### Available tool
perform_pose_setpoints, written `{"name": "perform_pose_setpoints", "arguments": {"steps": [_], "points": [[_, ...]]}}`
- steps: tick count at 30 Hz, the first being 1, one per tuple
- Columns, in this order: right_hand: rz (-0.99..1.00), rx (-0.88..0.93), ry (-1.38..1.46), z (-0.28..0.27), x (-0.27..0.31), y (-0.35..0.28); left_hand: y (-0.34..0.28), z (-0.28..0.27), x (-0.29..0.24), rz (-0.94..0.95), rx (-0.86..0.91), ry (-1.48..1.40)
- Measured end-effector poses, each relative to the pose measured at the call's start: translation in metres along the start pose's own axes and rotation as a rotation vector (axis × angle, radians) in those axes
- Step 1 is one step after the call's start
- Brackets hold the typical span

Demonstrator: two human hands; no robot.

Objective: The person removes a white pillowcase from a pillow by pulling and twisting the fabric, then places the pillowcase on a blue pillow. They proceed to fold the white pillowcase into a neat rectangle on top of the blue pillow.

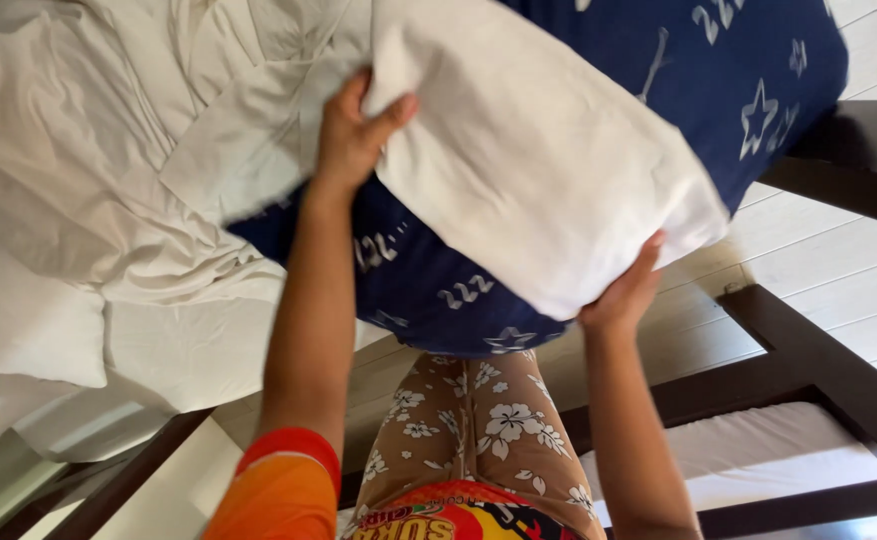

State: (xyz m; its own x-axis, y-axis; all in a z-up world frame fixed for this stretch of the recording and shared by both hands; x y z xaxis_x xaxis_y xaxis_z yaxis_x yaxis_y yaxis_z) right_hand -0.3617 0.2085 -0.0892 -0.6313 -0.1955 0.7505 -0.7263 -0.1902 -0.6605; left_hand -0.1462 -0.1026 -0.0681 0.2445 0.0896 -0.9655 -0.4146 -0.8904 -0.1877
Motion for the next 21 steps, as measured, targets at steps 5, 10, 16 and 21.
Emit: {"name": "perform_pose_setpoints", "arguments": {"steps": [5,10,16,21], "points": [[0.184,-0.083,-0.105,-0.026,-0.080,0.006,0.060,-0.003,0.044,0.074,0.145,0.641],[0.155,-0.188,-0.286,-0.053,-0.075,0.021,0.077,-0.018,0.104,-0.100,0.107,1.053],[-0.899,0.040,-0.792,-0.004,0.033,0.020,0.072,-0.025,0.107,-0.310,0.142,0.817],[-0.804,0.402,-1.032,0.051,0.038,0.042,0.076,-0.042,0.066,-0.378,-0.020,0.367]]}}
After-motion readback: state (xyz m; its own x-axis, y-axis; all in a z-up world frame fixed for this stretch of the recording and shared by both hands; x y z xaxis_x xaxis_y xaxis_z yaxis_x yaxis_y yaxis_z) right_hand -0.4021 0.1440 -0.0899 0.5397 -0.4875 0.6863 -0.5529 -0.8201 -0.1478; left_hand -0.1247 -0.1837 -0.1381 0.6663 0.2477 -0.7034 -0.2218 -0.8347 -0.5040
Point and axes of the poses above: each hand's wrist, its own y-axis towards the middle knuckle, its own z-axis out of the palm, x = y × z, the point moved 7 cm from there along y, towards the middle knuckle, and after that the axes turned 7 degrees about -x, right-handed, at the moved point
